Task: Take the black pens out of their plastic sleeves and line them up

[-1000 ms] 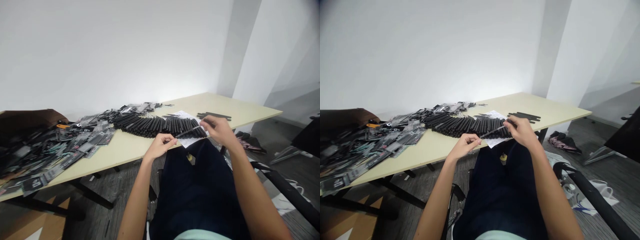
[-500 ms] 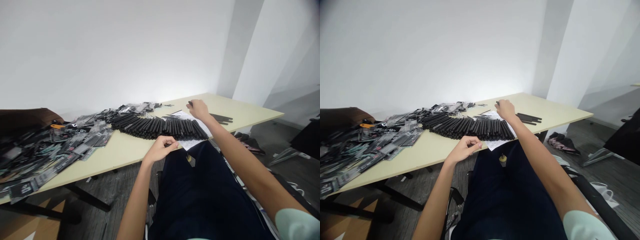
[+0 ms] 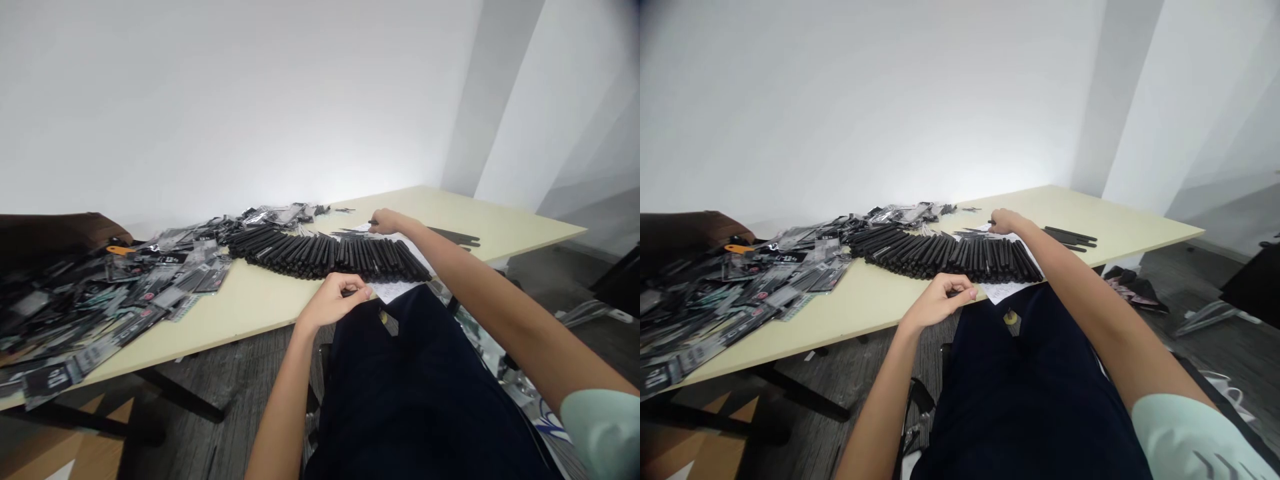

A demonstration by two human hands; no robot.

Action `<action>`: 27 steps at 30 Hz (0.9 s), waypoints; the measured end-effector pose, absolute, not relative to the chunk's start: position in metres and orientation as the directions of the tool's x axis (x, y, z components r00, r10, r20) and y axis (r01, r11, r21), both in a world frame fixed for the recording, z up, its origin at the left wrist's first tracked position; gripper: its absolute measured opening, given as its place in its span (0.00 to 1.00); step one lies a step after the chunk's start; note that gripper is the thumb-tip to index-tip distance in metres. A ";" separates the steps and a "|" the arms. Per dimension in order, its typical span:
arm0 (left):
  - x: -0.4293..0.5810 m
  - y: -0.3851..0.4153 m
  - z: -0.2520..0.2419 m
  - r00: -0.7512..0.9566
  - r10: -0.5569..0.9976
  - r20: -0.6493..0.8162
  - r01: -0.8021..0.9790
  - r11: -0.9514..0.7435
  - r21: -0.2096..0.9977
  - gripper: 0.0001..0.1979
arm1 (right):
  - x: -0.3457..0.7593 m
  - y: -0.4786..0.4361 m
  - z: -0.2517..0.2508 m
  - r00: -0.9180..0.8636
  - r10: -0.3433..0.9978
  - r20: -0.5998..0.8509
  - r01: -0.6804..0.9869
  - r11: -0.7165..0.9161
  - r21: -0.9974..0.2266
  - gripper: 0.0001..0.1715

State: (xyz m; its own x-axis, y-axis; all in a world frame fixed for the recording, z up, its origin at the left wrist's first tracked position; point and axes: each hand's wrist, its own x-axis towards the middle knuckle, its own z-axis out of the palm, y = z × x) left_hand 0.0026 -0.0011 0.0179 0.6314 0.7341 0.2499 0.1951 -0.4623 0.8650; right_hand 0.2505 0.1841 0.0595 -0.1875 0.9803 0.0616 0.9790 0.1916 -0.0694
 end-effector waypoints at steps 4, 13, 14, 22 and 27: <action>0.003 -0.001 0.017 0.637 0.729 0.252 0.192 -0.467 0.863 0.16 | 0.247 0.189 0.060 -0.205 0.975 0.086 0.977 0.209 -0.043 0.19; 0.002 -0.001 0.018 0.639 0.727 0.251 0.200 -0.472 0.859 0.15 | 0.227 0.194 0.056 -0.320 0.945 0.068 0.947 0.321 -0.019 0.16; 0.002 -0.001 0.019 0.639 0.726 0.253 0.198 -0.473 0.858 0.15 | 0.225 0.196 0.055 -0.323 0.944 0.063 0.946 0.324 -0.012 0.17; 0.002 -0.003 0.020 0.642 0.725 0.249 0.197 -0.470 0.860 0.16 | 0.216 0.207 0.046 -0.276 0.961 -0.013 0.959 0.277 0.067 0.20; 0.002 -0.003 0.020 0.640 0.726 0.252 0.200 -0.474 0.858 0.16 | 0.215 0.207 0.047 -0.263 0.964 -0.044 0.958 0.266 0.108 0.20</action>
State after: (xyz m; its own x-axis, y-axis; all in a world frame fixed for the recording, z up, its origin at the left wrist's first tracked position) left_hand 0.0022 -0.0035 0.0199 0.6400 0.7260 0.2517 0.2002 -0.4738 0.8575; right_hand 0.2146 0.2070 0.0470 -0.2630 0.9638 -0.0441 0.9579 0.2663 0.1075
